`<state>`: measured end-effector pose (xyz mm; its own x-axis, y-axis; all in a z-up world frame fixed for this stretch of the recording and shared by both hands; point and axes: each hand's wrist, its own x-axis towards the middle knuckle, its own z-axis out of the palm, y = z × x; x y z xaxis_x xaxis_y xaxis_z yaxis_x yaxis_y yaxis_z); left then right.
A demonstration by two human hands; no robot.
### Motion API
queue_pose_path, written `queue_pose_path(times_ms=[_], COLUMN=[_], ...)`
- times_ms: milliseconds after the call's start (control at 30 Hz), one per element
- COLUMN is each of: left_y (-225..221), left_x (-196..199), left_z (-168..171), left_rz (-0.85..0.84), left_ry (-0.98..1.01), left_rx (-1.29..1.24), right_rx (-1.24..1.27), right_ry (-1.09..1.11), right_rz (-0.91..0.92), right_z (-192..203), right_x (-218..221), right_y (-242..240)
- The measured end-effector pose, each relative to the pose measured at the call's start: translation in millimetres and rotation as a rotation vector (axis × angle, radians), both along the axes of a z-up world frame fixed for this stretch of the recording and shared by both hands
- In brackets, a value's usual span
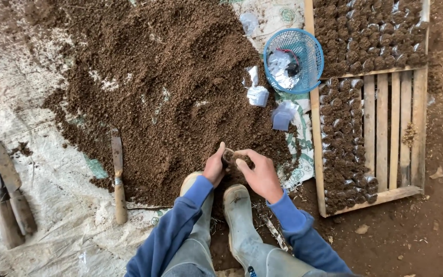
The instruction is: Filling small plastic bags with soil substrate and arranging them in a wooden crate for agricultural use.
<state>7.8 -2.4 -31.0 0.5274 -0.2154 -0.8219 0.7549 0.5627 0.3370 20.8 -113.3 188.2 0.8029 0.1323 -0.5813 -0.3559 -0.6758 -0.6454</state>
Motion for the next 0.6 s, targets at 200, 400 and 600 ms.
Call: queue_pose_path(times_ms=[200, 400, 600], left_y=[1.3, -1.4, -1.9], left_x=[0.5, -5.0, -5.2], left_z=[2.3, -14.5, -25.7], left_rz=[-0.028, 0.002, -0.059], left_ry=[0.045, -0.034, -0.039], left_rx=[0.012, 0.031, 0.046], right_rx=[0.104, -0.214, -0.277], right_ry=[-0.117, -0.541, -0.734], right_rz=[0.035, 0.343, 0.359], right_z=[-22.2, -104.9, -147.5], right_x=[-4.4, -28.3, -33.0], right_y=[-7.1, -31.3, -33.8])
